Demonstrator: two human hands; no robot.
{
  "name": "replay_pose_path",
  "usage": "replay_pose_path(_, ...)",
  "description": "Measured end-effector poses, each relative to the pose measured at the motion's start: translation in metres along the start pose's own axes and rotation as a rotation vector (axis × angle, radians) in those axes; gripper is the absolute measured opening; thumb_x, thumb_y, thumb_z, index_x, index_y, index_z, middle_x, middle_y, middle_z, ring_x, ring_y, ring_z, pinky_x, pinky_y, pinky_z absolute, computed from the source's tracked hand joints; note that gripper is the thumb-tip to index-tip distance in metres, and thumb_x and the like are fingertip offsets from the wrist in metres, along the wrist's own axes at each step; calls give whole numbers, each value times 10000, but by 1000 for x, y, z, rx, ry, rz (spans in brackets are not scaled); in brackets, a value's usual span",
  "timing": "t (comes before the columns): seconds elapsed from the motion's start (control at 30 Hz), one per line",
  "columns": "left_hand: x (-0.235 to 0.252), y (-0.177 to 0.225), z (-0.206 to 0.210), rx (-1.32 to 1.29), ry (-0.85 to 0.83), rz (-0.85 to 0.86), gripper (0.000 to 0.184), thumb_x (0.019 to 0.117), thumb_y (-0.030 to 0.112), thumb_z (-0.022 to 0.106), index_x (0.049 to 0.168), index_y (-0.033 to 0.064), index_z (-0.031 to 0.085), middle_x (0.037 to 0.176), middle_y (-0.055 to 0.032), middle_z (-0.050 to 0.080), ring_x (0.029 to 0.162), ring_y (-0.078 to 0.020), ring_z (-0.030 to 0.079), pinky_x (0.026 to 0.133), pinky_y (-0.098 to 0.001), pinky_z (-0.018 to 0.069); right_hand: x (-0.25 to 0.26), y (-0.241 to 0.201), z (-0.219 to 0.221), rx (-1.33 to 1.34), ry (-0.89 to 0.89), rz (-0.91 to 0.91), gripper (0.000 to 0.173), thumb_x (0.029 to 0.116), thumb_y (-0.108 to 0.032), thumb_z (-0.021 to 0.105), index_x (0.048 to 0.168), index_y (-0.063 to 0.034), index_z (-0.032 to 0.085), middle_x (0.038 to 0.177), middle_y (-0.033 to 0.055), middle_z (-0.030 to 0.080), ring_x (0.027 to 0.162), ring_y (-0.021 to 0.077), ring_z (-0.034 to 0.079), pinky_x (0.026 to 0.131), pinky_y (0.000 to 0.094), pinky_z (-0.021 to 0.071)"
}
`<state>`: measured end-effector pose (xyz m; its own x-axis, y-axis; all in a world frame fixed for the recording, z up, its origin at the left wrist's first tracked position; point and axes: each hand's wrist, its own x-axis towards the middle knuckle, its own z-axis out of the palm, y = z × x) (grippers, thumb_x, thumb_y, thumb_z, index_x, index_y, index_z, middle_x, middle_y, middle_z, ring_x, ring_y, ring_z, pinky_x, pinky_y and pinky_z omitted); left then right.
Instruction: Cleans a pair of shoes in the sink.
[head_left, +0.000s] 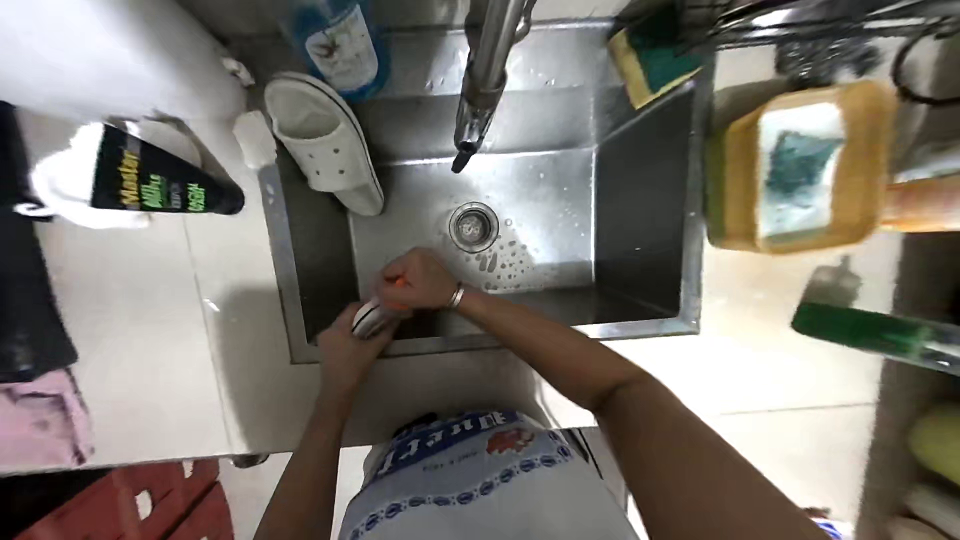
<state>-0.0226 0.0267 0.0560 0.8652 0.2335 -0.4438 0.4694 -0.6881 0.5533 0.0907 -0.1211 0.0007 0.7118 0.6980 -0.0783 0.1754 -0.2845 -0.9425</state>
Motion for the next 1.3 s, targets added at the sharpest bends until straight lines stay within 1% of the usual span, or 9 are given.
replay_pose_path(0.1, 9, 28, -5, 51, -96, 99, 467, 878, 262, 828, 1241, -3, 699, 1095, -231, 738, 1033, -391, 717, 940, -600, 541, 13, 17, -68, -138, -84, 350, 470, 1023, -443, 605, 947, 9, 708, 829, 160, 682, 786, 305, 668, 736, 548, 529)
replay_pose_path(0.23, 44, 65, -5, -33, -96, 184, 521, 882, 280, 835, 1320, 54, 666, 1157, -216, 725, 1075, -387, 704, 952, -619, 537, 28, -20, -182, -625, 351, 522, 812, 867, -610, 736, 1455, -92, 527, 1196, 248, 693, 1017, 461, 699, 845, 677, 535)
replay_pose_path(0.37, 89, 103, 1, 7, -108, 344, 566, 886, 327, 821, 1374, 100, 642, 1233, -202, 711, 1143, -388, 687, 998, -621, 517, 57, -26, -243, -853, 413, 613, 833, 887, -538, 742, 1546, -137, 429, 1464, 275, 511, 1106, 499, 650, 875, 684, 516)
replay_pose_path(0.53, 131, 125, 15, 70, -101, 543, 563, 881, 314, 823, 1384, 139, 643, 1267, -160, 710, 1168, -352, 686, 1027, -590, 511, 67, -4, -262, -906, 382, 613, 681, 916, -510, 710, 1447, -114, 552, 1452, 277, 523, 1156, 502, 630, 894, 684, 511)
replay_pose_path(0.73, 137, 138, 29, 124, -110, 475, 513, 972, 417, 698, 1444, 241, 604, 1327, -153, 682, 1190, -386, 664, 1002, -635, 494, 9, -11, -215, -619, 489, 733, 677, 950, -571, 665, 1416, -84, 607, 1361, 255, 611, 1194, 441, 634, 977, 634, 502)
replay_pose_path(0.9, 148, 138, 35, -137, -19, 368, 447, 1089, 387, 476, 1389, 82, 606, 1321, -195, 654, 1228, -345, 629, 1050, -590, 473, -9, -18, -150, 86, 811, 527, 497, 954, -347, 742, 1219, 41, 582, 1016, 194, 675, 918, 285, 681, 860, 481, 565)
replay_pose_path(1.03, 153, 122, 46, -610, 43, 162, 500, 1137, 333, 305, 1436, -7, 517, 1295, -184, 630, 1145, -217, 624, 1001, -422, 516, 12, -38, -88, 97, 920, 407, 380, 1012, -354, 626, 1122, 9, 619, 860, 147, 682, 783, 274, 686, 730, 484, 575)
replay_pose_path(1.17, 141, 98, 49, -634, 86, 228, 465, 1108, 336, 435, 1363, -34, 553, 1301, -180, 624, 1161, -203, 618, 1012, -402, 519, 34, 19, -86, -96, 644, 720, 643, 1053, -608, 403, 1162, -62, 726, 1079, 206, 735, 1044, 400, 706, 881, 629, 544)
replay_pose_path(1.3, 127, 87, 41, -545, 148, 164, 446, 980, 200, 676, 1360, -9, 568, 1284, -195, 640, 1133, -234, 649, 972, -428, 551, 49, 49, -81, -7, 542, 841, 604, 1066, -548, 426, 1206, -32, 709, 1226, 223, 703, 1168, 391, 669, 972, 613, 521)
